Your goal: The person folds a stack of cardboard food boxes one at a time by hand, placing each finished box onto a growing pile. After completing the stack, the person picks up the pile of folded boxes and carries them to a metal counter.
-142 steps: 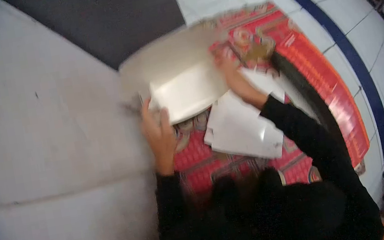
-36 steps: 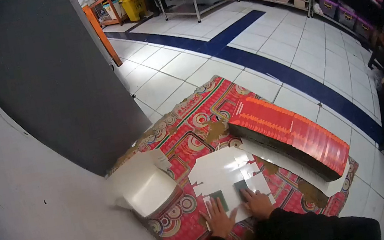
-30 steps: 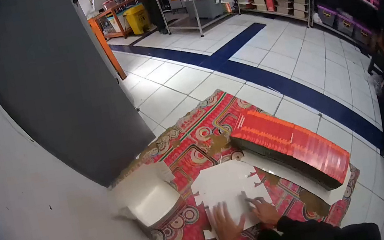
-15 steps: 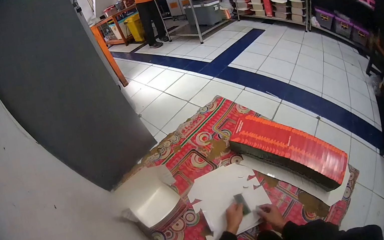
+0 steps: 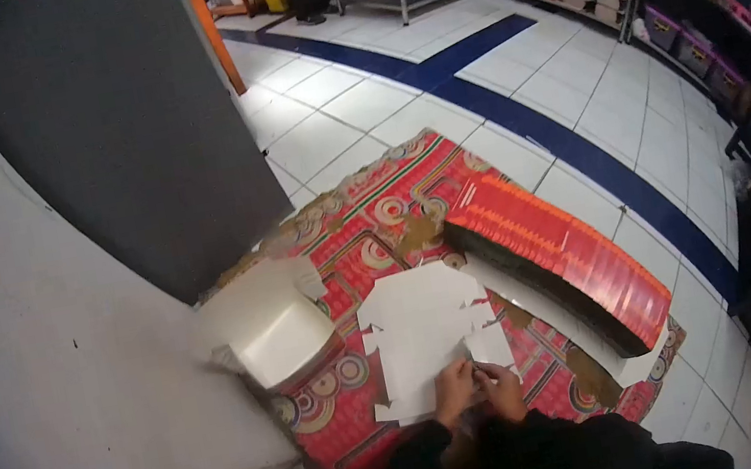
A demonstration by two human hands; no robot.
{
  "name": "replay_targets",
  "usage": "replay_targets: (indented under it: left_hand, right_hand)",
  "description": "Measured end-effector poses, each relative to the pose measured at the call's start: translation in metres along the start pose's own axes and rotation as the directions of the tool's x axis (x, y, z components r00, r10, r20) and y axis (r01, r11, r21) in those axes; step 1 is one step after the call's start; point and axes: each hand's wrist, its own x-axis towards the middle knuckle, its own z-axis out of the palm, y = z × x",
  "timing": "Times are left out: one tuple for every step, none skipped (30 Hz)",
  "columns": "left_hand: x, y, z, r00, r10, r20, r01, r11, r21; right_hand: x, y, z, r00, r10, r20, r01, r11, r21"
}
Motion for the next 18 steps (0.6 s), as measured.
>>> replay_targets:
  left_hand:
    - [0.000, -0.005, 0.001, 0.996, -0.072, 0.047, 0.074, 0.996, -0.052]
    - [0.000, -0.013, 0.004, 0.985, -0.146, 0.096, 0.155, 0.983, -0.098]
    - [0.004, -0.025, 0.008, 0.986, -0.136, 0.097, 0.146, 0.985, -0.097]
    - [0.008, -0.045, 0.013, 0.970, -0.184, 0.158, 0.216, 0.951, -0.222]
    - [0.009, -0.055, 0.015, 0.948, -0.224, 0.224, 0.291, 0.896, -0.336]
    - [0.009, -0.047, 0.007, 0.948, -0.223, 0.226, 0.291, 0.896, -0.336]
    - [0.009, -0.025, -0.013, 0.989, -0.098, 0.108, 0.114, 0.981, -0.155]
    - [0.008, -0.002, -0.033, 0.998, 0.055, 0.017, -0.056, 0.997, 0.054]
    - [0.008, 0.017, -0.049, 0.998, -0.011, -0.069, 0.011, 1.000, -0.004]
    - [0.010, 0.027, -0.068, 0.941, 0.253, -0.226, -0.160, 0.919, 0.361]
    - [0.010, 0.049, -0.095, 0.934, 0.274, -0.231, -0.105, 0.826, 0.554]
    - [0.009, 0.053, -0.106, 0.912, 0.265, -0.312, 0.011, 0.745, 0.667]
    - [0.009, 0.045, -0.115, 0.912, 0.266, -0.313, 0.012, 0.744, 0.668]
    - [0.009, 0.029, -0.121, 0.916, 0.140, -0.377, 0.094, 0.837, 0.539]
    - [0.010, 0.011, -0.124, 0.906, 0.005, -0.423, 0.179, 0.902, 0.393]
    - [0.013, -0.010, -0.122, 0.911, -0.157, -0.381, 0.246, 0.950, 0.195]
    - [0.015, -0.026, -0.119, 0.910, -0.150, -0.388, 0.240, 0.951, 0.194]
    - [0.018, -0.038, -0.116, 0.938, -0.301, -0.173, 0.264, 0.942, -0.206]
  right_hand:
    - [0.001, 0.007, 0.003, 0.999, 0.030, -0.030, -0.030, 0.999, -0.015]
    - [0.006, 0.017, 0.006, 0.999, 0.049, -0.015, -0.047, 0.990, 0.136]
    - [0.012, 0.028, 0.007, 0.999, 0.043, -0.022, -0.040, 0.990, 0.139]
    - [0.013, 0.030, 0.008, 1.000, -0.017, 0.000, 0.017, 0.999, 0.034]
    - [0.012, 0.032, 0.009, 0.997, -0.071, 0.030, 0.073, 0.995, -0.070]
    - [0.014, 0.037, 0.011, 0.997, -0.071, 0.027, 0.072, 0.995, -0.071]
    - [0.016, 0.045, 0.014, 0.994, -0.079, 0.078, 0.086, 0.992, -0.094]
    - [0.017, 0.050, 0.015, 0.988, -0.086, 0.127, 0.100, 0.988, -0.115]
    - [0.019, 0.051, 0.013, 0.989, -0.087, 0.124, 0.101, 0.988, -0.115]
    - [0.023, 0.050, 0.009, 0.994, -0.056, 0.090, 0.070, 0.984, -0.164]
    - [0.025, 0.049, 0.007, 0.998, -0.025, 0.057, 0.037, 0.977, -0.209]
    - [0.026, 0.049, 0.004, 0.983, -0.183, -0.021, 0.178, 0.972, -0.154]
    - [0.028, 0.052, 0.000, 0.983, -0.184, -0.019, 0.179, 0.972, -0.151]
    - [0.029, 0.056, -0.004, 0.982, -0.178, -0.055, 0.168, 0.974, -0.151]
    - [0.031, 0.056, -0.005, 0.981, -0.174, -0.089, 0.160, 0.975, -0.151]
    - [0.027, 0.032, -0.013, 0.982, -0.169, -0.083, 0.157, 0.978, -0.134]
    - [0.029, 0.030, -0.014, 0.980, -0.178, -0.083, 0.166, 0.977, -0.132]
    - [0.032, 0.032, -0.016, 0.970, -0.211, -0.121, 0.197, 0.973, -0.118]
